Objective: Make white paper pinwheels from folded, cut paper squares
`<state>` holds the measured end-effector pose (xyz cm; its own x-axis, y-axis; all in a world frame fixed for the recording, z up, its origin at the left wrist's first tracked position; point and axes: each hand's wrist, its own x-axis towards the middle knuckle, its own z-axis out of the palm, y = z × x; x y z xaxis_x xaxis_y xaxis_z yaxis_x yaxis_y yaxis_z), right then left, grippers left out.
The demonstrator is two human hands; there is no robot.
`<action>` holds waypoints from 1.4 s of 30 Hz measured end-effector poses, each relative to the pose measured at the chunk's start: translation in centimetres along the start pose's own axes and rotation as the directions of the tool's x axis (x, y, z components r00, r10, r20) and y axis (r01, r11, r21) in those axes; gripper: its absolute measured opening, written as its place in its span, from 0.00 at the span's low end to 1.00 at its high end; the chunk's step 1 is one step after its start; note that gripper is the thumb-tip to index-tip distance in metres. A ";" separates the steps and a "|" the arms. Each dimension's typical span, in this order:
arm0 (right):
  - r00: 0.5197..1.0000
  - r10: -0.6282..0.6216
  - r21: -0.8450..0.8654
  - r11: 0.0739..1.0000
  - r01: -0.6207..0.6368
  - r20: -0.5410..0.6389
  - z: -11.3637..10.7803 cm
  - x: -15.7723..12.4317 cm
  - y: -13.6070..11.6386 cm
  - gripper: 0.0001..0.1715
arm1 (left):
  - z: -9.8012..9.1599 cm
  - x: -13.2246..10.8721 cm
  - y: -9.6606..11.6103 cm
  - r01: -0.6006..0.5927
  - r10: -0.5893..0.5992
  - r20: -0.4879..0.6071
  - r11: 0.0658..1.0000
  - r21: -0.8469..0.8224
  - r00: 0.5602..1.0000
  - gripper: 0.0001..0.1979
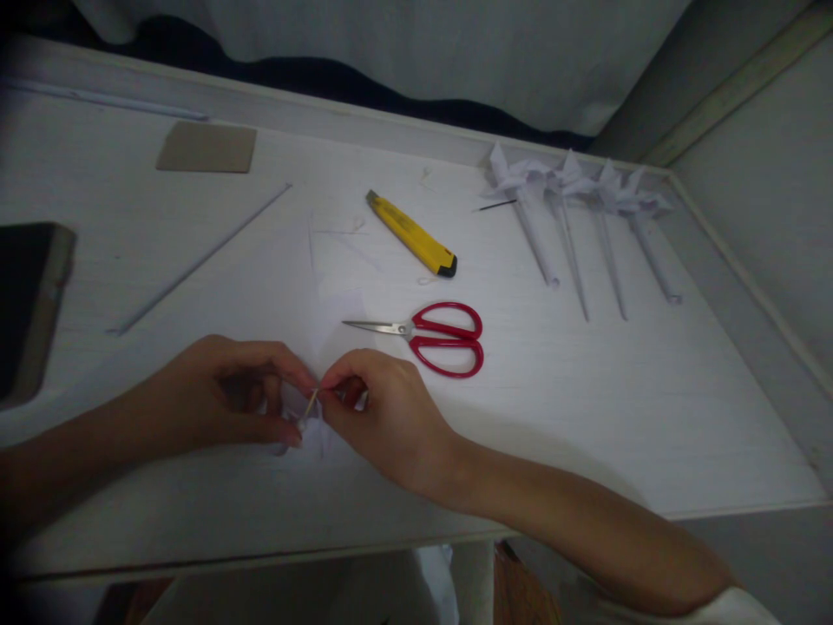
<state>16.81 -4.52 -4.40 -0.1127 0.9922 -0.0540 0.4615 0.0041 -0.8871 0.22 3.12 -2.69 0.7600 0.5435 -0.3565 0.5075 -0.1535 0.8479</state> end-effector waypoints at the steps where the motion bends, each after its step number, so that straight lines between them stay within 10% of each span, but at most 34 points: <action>1: 1.000 -0.001 -0.004 1.000 0.001 -0.001 0.0 0.0 0.0 0.04 | 0.0 0.0 0.0 0.000 0.000 0.001 1.000 -0.001 1.000 0.17; 42: 0.994 0.079 0.132 0.987 -0.088 0.075 -0.2 0.2 -0.1 0.04 | 0.0 -0.1 0.1 -0.005 0.005 0.017 1.000 -0.005 1.000 0.15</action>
<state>16.88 -4.30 -4.21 -0.1420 0.9772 -0.1581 0.3492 -0.1000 -0.9317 0.23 3.06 -2.62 0.7690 0.5290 -0.3590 0.5019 -0.1516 0.8516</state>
